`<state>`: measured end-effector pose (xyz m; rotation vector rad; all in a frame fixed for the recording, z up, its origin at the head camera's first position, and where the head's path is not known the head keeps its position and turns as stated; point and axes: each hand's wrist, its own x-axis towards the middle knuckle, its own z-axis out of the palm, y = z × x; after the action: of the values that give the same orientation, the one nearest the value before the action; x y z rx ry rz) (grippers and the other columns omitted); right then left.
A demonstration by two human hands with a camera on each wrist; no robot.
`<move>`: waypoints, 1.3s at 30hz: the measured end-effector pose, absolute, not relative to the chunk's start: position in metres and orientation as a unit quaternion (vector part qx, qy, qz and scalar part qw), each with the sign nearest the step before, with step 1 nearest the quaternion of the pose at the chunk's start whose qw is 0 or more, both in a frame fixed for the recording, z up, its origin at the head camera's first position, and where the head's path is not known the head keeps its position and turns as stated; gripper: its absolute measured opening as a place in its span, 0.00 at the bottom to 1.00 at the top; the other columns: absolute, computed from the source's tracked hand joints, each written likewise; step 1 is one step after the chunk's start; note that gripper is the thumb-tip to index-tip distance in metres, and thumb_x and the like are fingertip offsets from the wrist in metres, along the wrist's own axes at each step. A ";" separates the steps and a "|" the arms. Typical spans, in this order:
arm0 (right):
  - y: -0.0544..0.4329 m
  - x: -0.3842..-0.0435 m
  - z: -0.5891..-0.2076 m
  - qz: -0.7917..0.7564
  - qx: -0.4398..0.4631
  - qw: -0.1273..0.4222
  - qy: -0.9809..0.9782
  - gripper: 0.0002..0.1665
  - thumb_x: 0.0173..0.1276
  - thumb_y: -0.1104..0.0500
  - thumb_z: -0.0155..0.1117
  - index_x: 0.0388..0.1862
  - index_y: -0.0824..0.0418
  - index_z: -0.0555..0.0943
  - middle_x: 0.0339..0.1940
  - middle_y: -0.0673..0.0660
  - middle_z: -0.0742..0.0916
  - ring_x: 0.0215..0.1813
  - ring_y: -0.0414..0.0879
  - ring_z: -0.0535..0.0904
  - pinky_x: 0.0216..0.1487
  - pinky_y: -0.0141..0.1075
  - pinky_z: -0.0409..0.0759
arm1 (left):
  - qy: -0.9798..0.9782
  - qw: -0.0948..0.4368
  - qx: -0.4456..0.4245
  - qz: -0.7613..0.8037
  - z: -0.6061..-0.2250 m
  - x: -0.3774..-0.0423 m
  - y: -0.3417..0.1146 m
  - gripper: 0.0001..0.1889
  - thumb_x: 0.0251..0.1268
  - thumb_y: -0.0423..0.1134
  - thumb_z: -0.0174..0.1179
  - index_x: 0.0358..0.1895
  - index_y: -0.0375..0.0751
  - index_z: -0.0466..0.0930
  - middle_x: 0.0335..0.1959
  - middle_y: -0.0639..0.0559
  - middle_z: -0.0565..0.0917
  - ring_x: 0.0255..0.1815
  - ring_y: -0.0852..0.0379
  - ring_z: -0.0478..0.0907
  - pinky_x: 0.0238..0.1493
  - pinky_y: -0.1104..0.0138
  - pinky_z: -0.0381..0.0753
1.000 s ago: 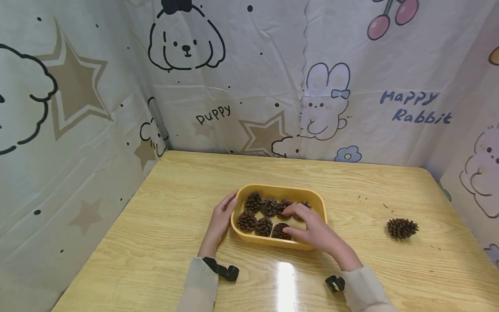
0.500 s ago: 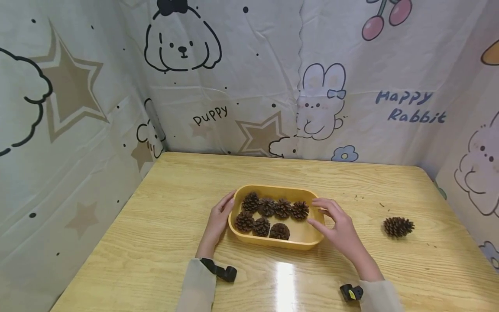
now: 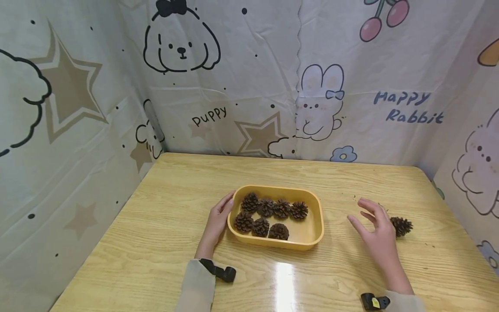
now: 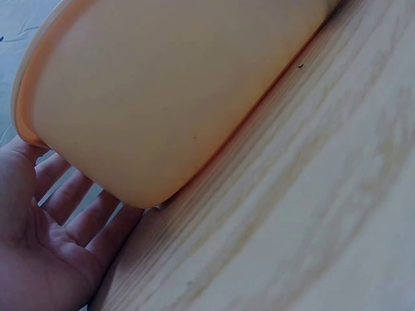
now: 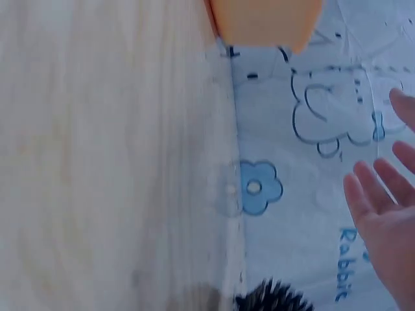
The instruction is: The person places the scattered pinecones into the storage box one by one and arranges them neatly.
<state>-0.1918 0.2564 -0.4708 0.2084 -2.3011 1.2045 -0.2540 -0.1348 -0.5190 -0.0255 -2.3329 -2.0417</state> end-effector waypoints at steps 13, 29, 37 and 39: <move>0.302 -0.186 -0.475 0.471 -0.209 0.302 -0.802 0.29 0.68 0.56 0.65 0.68 0.52 0.72 0.50 0.27 0.67 0.56 0.20 0.64 0.58 0.09 0.66 | -0.746 0.019 -0.012 -0.666 -0.517 -0.251 -0.135 0.25 0.77 0.51 0.49 0.72 0.51 0.68 0.73 0.48 0.70 0.74 0.47 0.66 0.74 0.51 0.67; 0.337 -0.187 -0.487 0.604 -0.356 0.161 -0.694 0.41 0.65 0.47 0.67 0.74 0.40 0.61 0.67 0.30 0.64 0.62 0.25 0.67 0.29 0.09 0.68 | -0.747 0.003 -0.011 -0.665 -0.483 -0.235 -0.134 0.24 0.77 0.45 0.49 0.72 0.44 0.68 0.72 0.45 0.70 0.74 0.46 0.66 0.74 0.53 0.67; 0.338 -0.192 -0.494 0.514 -0.357 0.087 -0.775 0.44 0.68 0.38 0.58 0.79 0.38 0.53 0.81 0.47 0.57 0.79 0.46 0.60 0.38 0.12 0.69 | -0.741 0.009 -0.015 -0.671 -0.486 -0.237 -0.134 0.23 0.77 0.43 0.49 0.71 0.41 0.69 0.71 0.42 0.71 0.73 0.45 0.67 0.73 0.52 0.68; 0.339 -0.194 -0.495 0.506 -0.350 0.076 -0.784 0.43 0.69 0.38 0.57 0.79 0.38 0.53 0.82 0.50 0.55 0.80 0.52 0.57 0.38 0.13 0.70 | -0.741 0.011 -0.015 -0.671 -0.487 -0.237 -0.134 0.23 0.77 0.43 0.49 0.71 0.40 0.69 0.71 0.42 0.71 0.73 0.44 0.67 0.73 0.52 0.68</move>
<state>-0.1939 0.3389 -0.4946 -1.0508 -2.3509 1.5184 -0.2374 -0.1337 -0.4869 -0.0475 -2.3117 -2.0948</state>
